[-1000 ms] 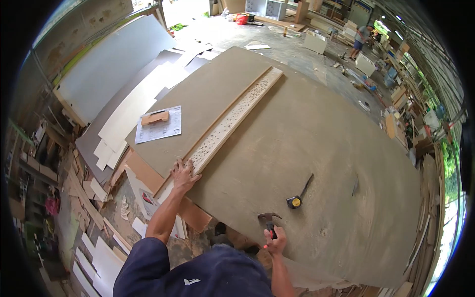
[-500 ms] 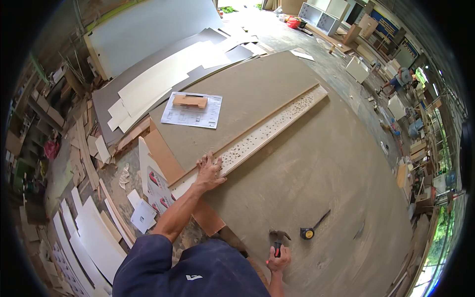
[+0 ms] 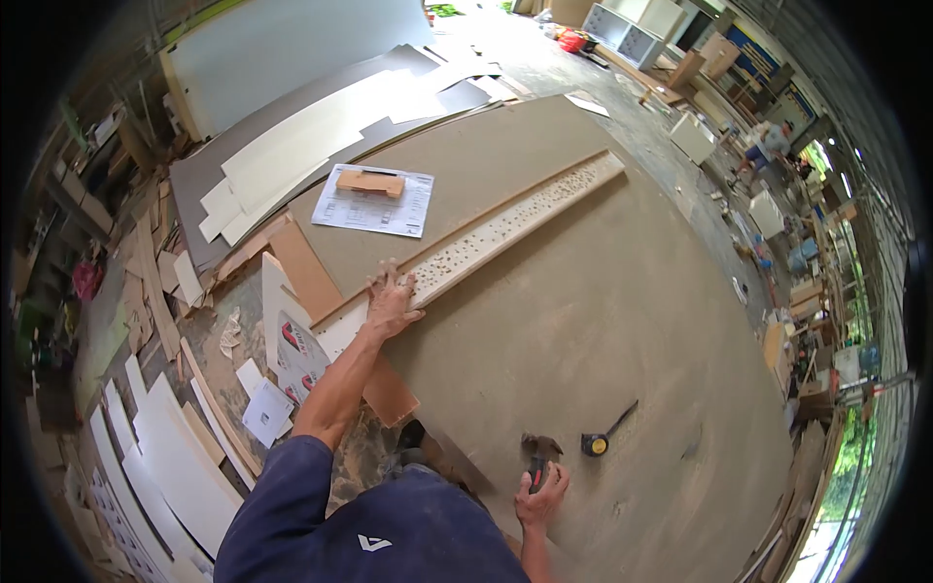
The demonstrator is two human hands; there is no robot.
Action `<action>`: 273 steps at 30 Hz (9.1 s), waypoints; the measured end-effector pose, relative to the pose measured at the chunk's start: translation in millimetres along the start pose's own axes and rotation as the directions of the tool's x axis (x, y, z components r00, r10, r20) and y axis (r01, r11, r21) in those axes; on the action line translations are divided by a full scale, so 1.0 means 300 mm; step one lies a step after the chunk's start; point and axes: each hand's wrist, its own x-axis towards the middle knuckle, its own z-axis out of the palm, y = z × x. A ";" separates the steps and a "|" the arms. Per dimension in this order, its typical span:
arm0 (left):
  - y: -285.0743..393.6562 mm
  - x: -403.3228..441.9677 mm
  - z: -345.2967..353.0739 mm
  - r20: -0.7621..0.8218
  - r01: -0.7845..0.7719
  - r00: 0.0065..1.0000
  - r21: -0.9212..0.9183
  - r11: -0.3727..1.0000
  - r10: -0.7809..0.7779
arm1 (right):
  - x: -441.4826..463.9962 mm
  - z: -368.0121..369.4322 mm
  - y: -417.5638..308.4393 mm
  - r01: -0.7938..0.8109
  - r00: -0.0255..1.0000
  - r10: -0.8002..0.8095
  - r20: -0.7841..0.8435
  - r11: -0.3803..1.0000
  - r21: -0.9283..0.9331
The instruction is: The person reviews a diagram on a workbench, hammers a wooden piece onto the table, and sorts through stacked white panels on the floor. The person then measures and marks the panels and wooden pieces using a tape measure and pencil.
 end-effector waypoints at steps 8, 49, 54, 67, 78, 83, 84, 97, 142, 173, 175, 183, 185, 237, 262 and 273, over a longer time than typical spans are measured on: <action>0.242 -0.340 0.140 -0.475 0.011 0.868 -0.267 0.964 -0.142 | -0.032 0.029 0.156 0.001 0.979 0.033 -0.202 0.986 0.166; 0.312 -2.917 0.470 0.432 0.395 0.036 -0.834 -0.385 -0.901 | -0.876 0.211 -0.444 0.599 -0.058 -0.166 0.984 0.783 0.167; 0.301 -2.961 0.415 0.469 0.251 -0.064 -0.846 -0.469 -0.881 | -0.980 0.254 -0.685 0.787 -0.300 -0.161 0.940 0.514 0.340; 0.109 -2.923 0.389 0.566 0.118 -0.390 -0.752 -0.649 -0.726 | -1.334 0.448 -1.387 0.610 -0.789 -0.049 0.612 0.051 0.790; 0.094 -2.726 0.696 0.702 0.086 -0.375 -0.623 -0.777 -0.605 | -1.390 0.745 -1.683 0.588 -0.716 0.478 0.509 0.019 0.809; 0.020 -2.740 0.831 0.773 0.237 -0.248 -0.536 -0.810 -0.584 | -1.544 1.104 -1.555 0.478 -0.636 0.726 0.261 0.104 0.872; -0.012 -2.747 0.803 0.812 0.144 -0.226 -0.519 -0.843 -0.538 | -1.583 1.171 -1.522 0.510 -0.660 0.711 0.243 0.186 0.840; -0.888 -3.052 1.331 0.687 -0.632 -0.515 -0.708 -0.315 -0.513 | -2.649 2.460 -1.323 0.597 -0.585 -0.452 0.674 0.323 0.735; -1.453 -3.421 2.288 0.508 -0.501 -0.578 -0.838 -0.213 -0.639 | -3.019 2.590 -1.488 0.659 -0.577 -0.441 0.688 0.246 0.711; -1.443 -3.428 1.940 0.465 -0.475 -0.800 -0.877 -0.072 -0.380 | -3.146 2.788 -1.155 -0.668 -0.438 -0.509 0.741 0.736 0.111; -1.452 -3.428 1.945 0.471 -0.484 -0.804 -0.873 -0.060 -0.362 | -3.185 2.775 -1.161 0.024 -0.175 -0.661 0.729 0.738 0.675; -1.444 -3.459 1.965 0.438 -0.479 -0.806 -0.878 0.006 -0.398 | -3.273 2.951 -1.022 0.186 -0.467 -0.409 0.784 0.822 0.539; -1.444 -3.458 1.979 0.429 -0.482 -0.814 -0.875 0.043 -0.391 | -3.274 2.926 -1.011 0.122 -0.482 -0.415 0.772 0.841 0.528; -1.566 -3.402 2.212 0.474 -0.316 -0.769 -0.865 -0.389 -0.429 | -2.804 2.880 -1.214 0.107 -0.150 -0.527 0.836 0.832 0.544; -1.526 -3.454 2.262 0.297 0.129 -0.855 -0.673 -0.728 -0.425 | -2.827 2.645 -1.170 0.523 -0.026 -0.367 0.930 0.788 0.325; -1.518 -3.402 2.137 0.272 0.125 -0.879 -0.658 -0.742 -0.390 | -2.903 2.760 -1.423 0.271 0.080 -0.740 0.667 0.660 0.700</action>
